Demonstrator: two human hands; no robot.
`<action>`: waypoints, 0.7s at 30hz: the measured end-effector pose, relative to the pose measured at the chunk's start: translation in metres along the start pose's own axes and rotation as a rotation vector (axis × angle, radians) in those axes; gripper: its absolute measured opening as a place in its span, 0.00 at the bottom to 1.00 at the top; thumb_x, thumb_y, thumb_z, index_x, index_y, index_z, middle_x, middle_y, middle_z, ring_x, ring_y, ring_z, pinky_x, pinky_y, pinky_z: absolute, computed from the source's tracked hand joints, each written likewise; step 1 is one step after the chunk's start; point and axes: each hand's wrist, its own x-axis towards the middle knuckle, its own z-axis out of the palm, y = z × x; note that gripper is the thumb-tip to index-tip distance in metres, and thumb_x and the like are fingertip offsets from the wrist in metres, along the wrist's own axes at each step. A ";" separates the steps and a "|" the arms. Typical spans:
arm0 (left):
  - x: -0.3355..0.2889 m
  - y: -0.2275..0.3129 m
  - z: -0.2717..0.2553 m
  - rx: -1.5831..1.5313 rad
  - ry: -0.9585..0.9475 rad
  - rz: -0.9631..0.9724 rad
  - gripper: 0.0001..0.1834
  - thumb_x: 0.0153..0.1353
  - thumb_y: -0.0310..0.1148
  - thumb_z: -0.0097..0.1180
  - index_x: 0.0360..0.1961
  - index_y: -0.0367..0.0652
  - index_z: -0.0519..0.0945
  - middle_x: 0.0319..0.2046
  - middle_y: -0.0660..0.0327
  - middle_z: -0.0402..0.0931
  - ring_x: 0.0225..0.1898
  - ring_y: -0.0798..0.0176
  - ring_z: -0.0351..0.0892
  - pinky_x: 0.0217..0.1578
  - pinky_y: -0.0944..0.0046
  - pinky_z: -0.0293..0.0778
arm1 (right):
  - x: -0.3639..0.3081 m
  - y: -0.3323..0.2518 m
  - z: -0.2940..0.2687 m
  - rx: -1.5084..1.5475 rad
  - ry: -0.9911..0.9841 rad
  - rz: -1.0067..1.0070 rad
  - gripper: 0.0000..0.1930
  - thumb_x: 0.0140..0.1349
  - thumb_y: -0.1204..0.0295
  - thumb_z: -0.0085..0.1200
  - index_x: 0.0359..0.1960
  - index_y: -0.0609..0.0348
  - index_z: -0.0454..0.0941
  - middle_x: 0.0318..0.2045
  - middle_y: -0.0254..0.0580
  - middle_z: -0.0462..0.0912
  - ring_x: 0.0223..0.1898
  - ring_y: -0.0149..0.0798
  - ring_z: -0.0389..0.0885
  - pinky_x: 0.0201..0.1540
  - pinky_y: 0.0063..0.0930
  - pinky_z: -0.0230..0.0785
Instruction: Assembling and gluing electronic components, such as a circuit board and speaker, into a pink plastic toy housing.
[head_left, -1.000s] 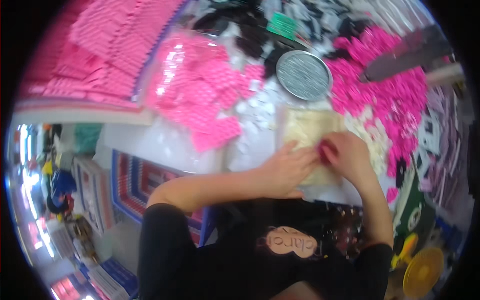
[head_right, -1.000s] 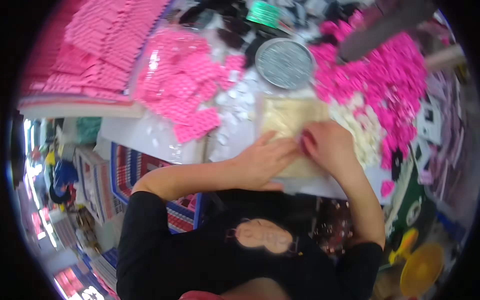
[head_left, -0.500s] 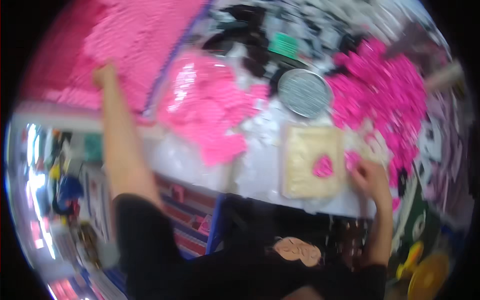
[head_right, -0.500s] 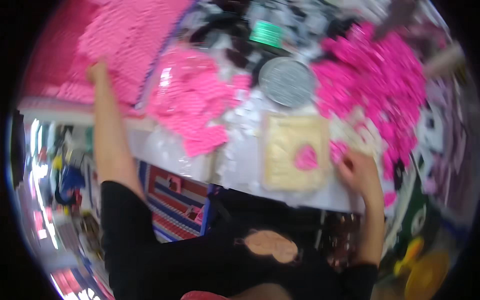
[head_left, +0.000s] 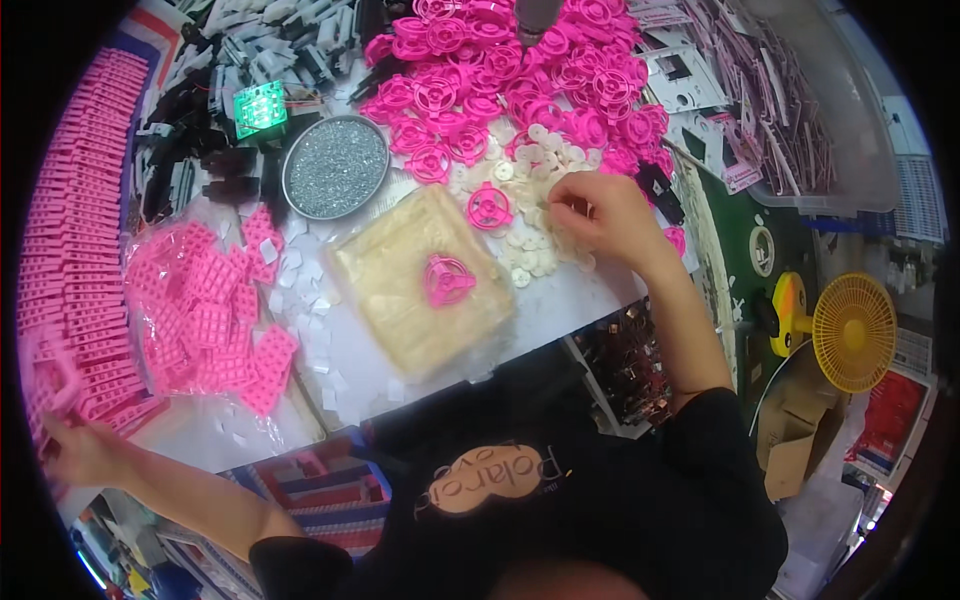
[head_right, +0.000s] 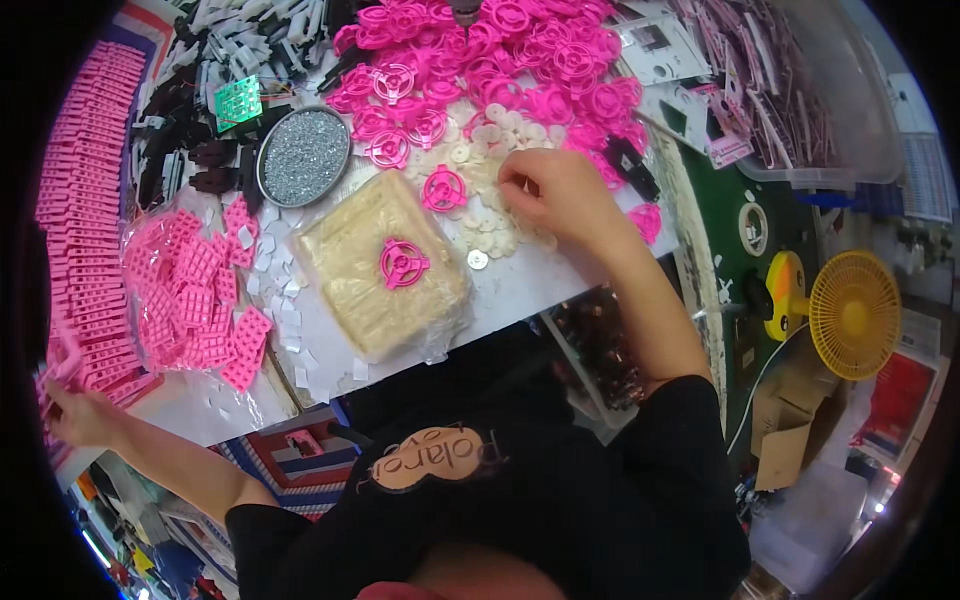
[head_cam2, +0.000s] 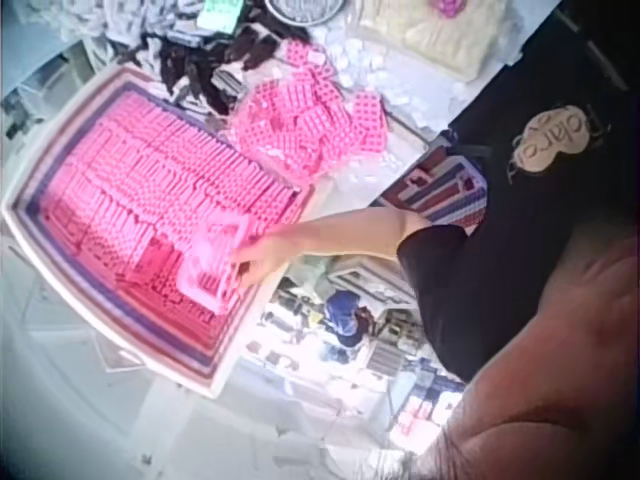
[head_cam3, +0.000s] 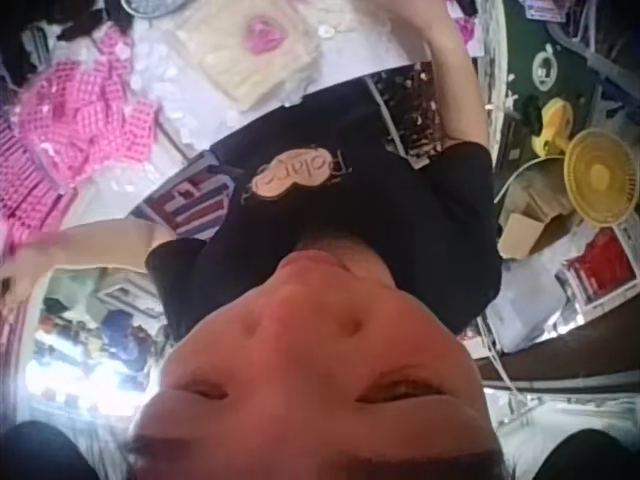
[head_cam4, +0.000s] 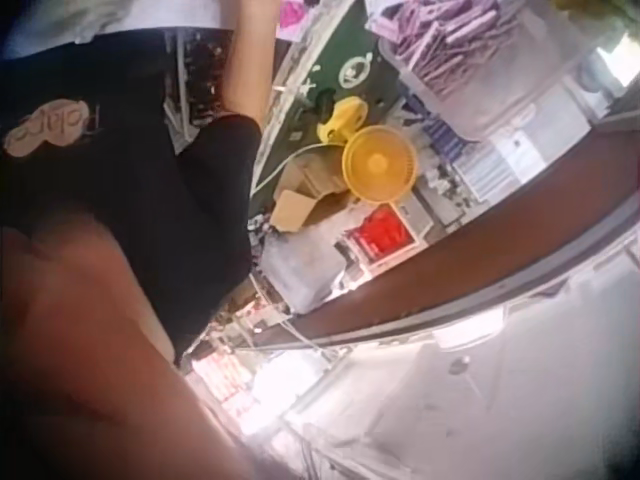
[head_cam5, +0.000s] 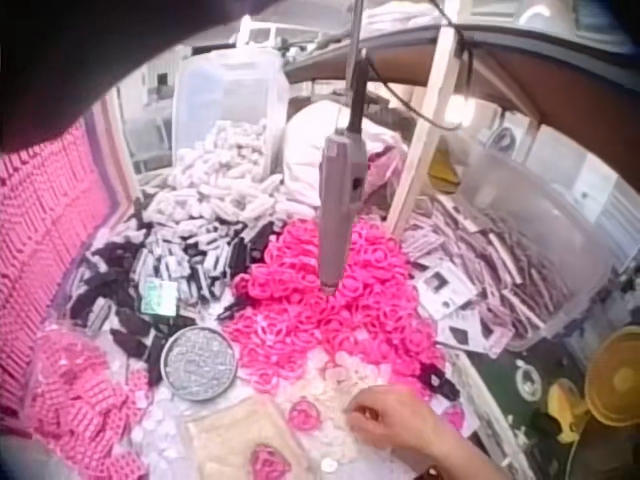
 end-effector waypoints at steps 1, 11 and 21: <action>-0.011 0.047 -0.022 -0.057 -0.135 0.084 0.13 0.70 0.36 0.57 0.47 0.37 0.84 0.47 0.48 0.78 0.41 0.50 0.84 0.37 0.59 0.81 | -0.002 0.002 0.004 -0.006 0.003 -0.049 0.06 0.59 0.72 0.62 0.36 0.60 0.84 0.28 0.41 0.84 0.27 0.37 0.83 0.32 0.28 0.74; -0.147 0.284 -0.041 -1.750 -1.189 -1.283 0.19 0.75 0.29 0.51 0.63 0.34 0.71 0.52 0.56 0.80 0.51 0.63 0.80 0.54 0.62 0.75 | 0.005 0.016 -0.003 -0.058 0.246 0.020 0.08 0.60 0.72 0.61 0.39 0.61 0.85 0.29 0.45 0.86 0.30 0.39 0.85 0.34 0.31 0.75; -0.160 0.287 -0.038 -1.789 -1.121 -1.356 0.20 0.75 0.28 0.49 0.65 0.34 0.70 0.55 0.56 0.79 0.53 0.64 0.79 0.54 0.64 0.75 | 0.081 0.195 -0.160 -0.771 0.643 0.478 0.21 0.57 0.61 0.61 0.50 0.60 0.82 0.46 0.55 0.87 0.48 0.58 0.85 0.53 0.47 0.76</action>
